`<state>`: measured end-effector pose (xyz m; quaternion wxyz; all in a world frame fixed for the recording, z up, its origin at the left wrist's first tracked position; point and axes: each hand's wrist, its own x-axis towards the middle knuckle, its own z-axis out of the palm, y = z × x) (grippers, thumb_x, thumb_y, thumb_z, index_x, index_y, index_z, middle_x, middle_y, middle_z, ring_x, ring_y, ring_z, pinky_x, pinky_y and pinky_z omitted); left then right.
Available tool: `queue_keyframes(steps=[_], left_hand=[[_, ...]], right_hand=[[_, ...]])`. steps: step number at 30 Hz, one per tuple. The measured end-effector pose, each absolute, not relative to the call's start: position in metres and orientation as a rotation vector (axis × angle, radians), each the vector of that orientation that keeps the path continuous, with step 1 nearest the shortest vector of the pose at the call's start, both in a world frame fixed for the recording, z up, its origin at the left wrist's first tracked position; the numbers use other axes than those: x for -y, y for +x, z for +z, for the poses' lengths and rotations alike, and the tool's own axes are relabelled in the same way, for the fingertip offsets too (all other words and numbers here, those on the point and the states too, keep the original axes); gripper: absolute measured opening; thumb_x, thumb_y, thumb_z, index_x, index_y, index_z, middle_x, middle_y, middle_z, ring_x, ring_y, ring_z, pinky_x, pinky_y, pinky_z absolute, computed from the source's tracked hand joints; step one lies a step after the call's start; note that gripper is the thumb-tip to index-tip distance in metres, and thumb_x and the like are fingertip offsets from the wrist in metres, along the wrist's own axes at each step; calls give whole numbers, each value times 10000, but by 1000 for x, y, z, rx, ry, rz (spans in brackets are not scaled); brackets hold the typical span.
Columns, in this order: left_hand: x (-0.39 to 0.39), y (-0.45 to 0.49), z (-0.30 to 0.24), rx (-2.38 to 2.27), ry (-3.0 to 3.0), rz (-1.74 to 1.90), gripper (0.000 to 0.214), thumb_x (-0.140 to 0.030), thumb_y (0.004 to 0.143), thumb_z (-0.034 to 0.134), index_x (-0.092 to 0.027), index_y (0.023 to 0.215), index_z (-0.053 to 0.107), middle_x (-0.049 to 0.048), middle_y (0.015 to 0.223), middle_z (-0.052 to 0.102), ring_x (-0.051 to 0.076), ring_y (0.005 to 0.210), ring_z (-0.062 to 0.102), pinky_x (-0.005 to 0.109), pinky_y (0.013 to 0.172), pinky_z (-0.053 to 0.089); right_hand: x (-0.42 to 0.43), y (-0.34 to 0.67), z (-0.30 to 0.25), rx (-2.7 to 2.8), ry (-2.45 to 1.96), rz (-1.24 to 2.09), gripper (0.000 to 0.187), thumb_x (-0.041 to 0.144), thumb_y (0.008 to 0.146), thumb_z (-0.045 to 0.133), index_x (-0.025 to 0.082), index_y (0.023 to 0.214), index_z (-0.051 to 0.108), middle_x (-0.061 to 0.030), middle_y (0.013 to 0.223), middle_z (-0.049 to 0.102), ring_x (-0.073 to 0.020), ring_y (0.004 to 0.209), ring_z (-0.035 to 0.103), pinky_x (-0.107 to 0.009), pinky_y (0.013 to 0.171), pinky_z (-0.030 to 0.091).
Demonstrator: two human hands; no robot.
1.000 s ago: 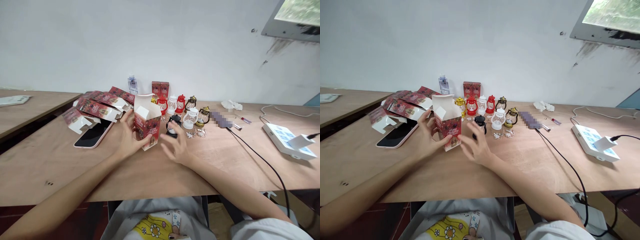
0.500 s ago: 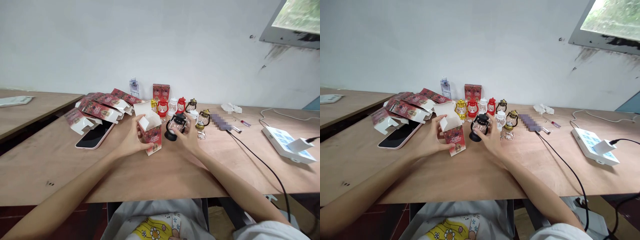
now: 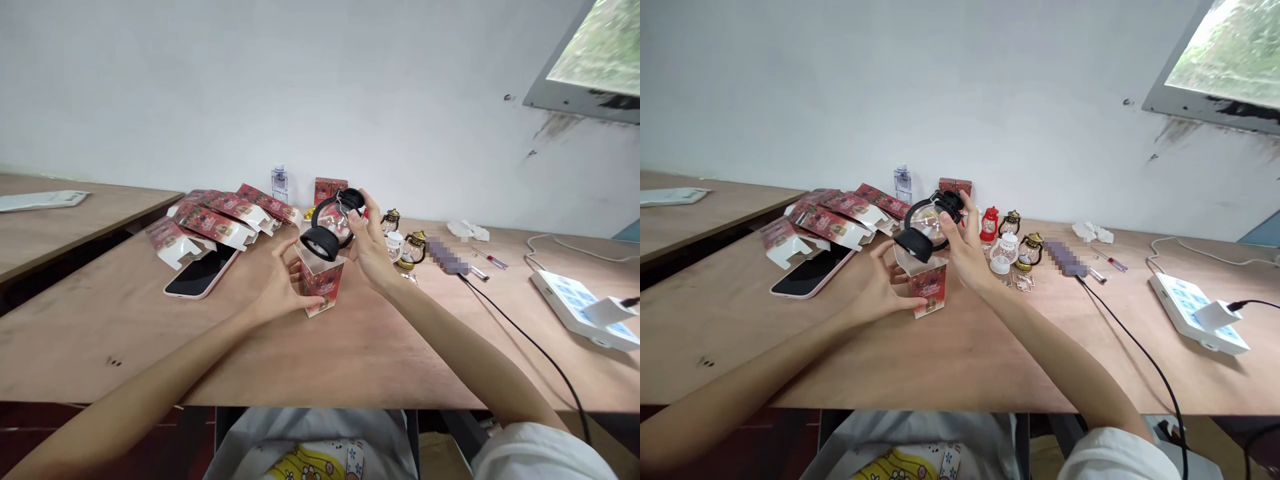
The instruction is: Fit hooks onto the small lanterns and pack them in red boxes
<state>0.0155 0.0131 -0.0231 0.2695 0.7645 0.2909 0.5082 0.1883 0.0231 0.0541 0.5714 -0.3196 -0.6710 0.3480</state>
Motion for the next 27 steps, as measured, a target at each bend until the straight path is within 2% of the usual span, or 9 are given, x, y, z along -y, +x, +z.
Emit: queue_keyframes(steps=[4,7,9,13,17,19,23,27], left_hand=[[-10,16,-21,-746,2073,1379,841,-300,724,734,-337,1313,135,91,1268,510,236,955,670,436,775,618],[-8,17,-19,-792,2135,1391,802,-345,761,689,-309,1331,126,91,1318,475,235,1013,655,389,814,608],[-9,18,-20,-788,2152,1393,843,-358,741,705,-305,1346,121,121,1354,451,248,1029,650,399,810,607],[-14,16,-23,-720,2093,1360,996,-290,657,787,-365,1373,98,143,1323,508,269,1030,652,487,785,599],[-16,14,-24,-684,2075,1314,1087,-273,652,793,-380,1435,46,162,1389,453,309,1132,597,529,830,571],[-16,14,-24,-690,2099,1287,1112,-284,670,778,-372,1461,1,165,1433,402,325,1205,544,525,870,555],[-15,12,-28,-747,2190,1218,1106,-315,716,735,-362,1479,-64,151,1469,358,322,1247,504,543,949,501],[-15,12,-33,-801,2263,1201,1053,-327,751,704,-345,1486,-50,127,1456,388,306,1217,521,547,977,473]], right_hand=[[-35,200,44,1640,-779,650,678,551,834,556,322,1402,267,-70,1396,452,-223,1243,496,-417,1013,465],[-36,208,44,1795,-777,607,702,501,767,667,287,1352,345,-78,1336,502,-228,1198,528,-414,1028,434],[-33,210,48,1913,-778,601,691,467,700,739,263,1275,415,-74,1274,546,-235,1151,555,-418,1010,429],[-28,208,57,2054,-794,564,625,425,608,807,241,1109,480,-56,1136,610,-242,1058,588,-407,916,450],[-29,205,56,2122,-924,423,336,354,659,777,202,857,552,-35,889,647,-212,856,596,-361,787,454],[-29,205,54,2136,-965,399,253,331,691,755,188,794,572,-25,822,651,-190,791,593,-328,746,447],[-26,208,56,2226,-924,462,210,379,766,690,176,794,644,-24,817,691,-169,754,619,-289,709,440],[-25,216,59,2219,-849,613,274,323,916,451,182,906,686,-41,937,722,-181,920,652,-320,857,452]])
